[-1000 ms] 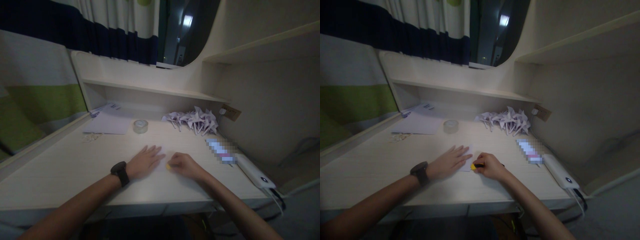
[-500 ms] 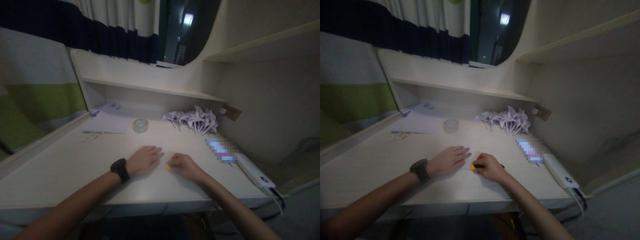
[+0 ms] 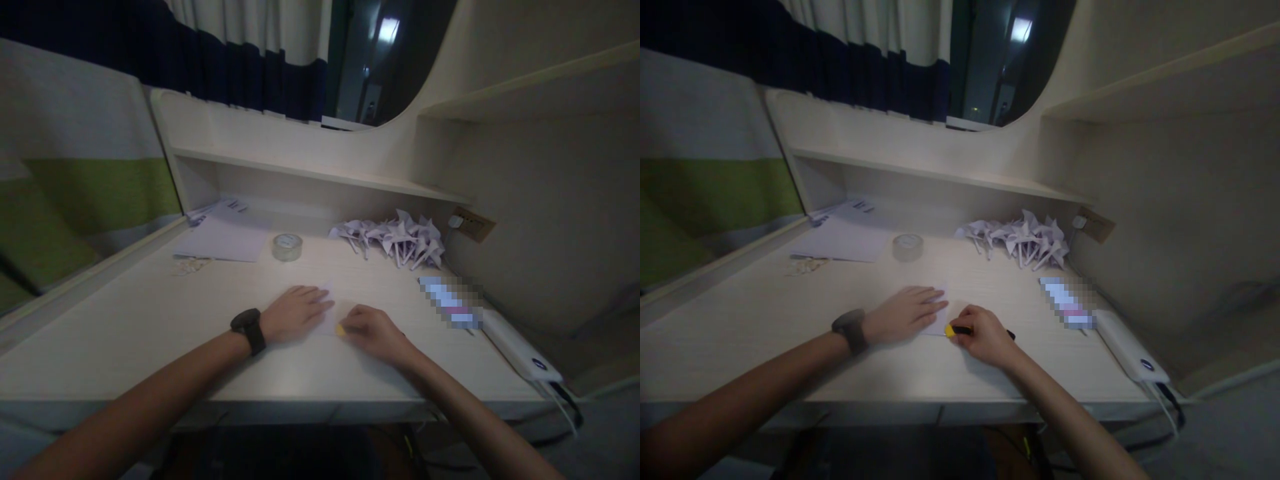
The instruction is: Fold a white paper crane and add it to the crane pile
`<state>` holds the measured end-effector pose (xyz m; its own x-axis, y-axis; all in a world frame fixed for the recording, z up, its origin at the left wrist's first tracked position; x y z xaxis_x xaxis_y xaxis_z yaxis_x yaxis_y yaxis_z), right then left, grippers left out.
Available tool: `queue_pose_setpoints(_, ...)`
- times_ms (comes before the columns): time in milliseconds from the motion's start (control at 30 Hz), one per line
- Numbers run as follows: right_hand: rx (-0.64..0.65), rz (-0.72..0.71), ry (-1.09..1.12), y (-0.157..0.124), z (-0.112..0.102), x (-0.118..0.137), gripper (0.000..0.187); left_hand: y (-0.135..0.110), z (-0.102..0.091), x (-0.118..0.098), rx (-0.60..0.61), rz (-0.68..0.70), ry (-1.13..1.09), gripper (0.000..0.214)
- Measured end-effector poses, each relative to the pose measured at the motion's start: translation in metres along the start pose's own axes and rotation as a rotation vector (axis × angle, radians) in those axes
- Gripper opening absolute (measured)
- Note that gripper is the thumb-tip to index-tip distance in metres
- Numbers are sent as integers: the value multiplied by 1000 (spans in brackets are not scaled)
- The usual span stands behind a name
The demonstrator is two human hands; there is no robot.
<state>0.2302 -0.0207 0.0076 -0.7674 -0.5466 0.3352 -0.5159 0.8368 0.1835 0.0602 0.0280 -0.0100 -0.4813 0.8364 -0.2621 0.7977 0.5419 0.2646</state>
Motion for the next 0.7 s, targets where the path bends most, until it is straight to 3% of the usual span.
queue_pose_setpoints(300,-73,49,-24,-2,5,-1,16,-1,-2,-3,-53,-11,54,41)
queue_pose_setpoints(700,-191,-39,-59,-10,8,2,18,-3,-1,14,79,3,14,44)
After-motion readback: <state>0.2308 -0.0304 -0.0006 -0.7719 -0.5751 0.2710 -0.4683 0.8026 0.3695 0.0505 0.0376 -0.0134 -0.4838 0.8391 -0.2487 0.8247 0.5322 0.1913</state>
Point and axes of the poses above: each hand's wrist, its own y-axis towards the middle knuckle, its own z-axis out of the palm, x = y × z, the point moved 5 cm from there along y, towards the middle knuckle, and after that the axes turned 7 degrees about -y, right-handed, at the moved point
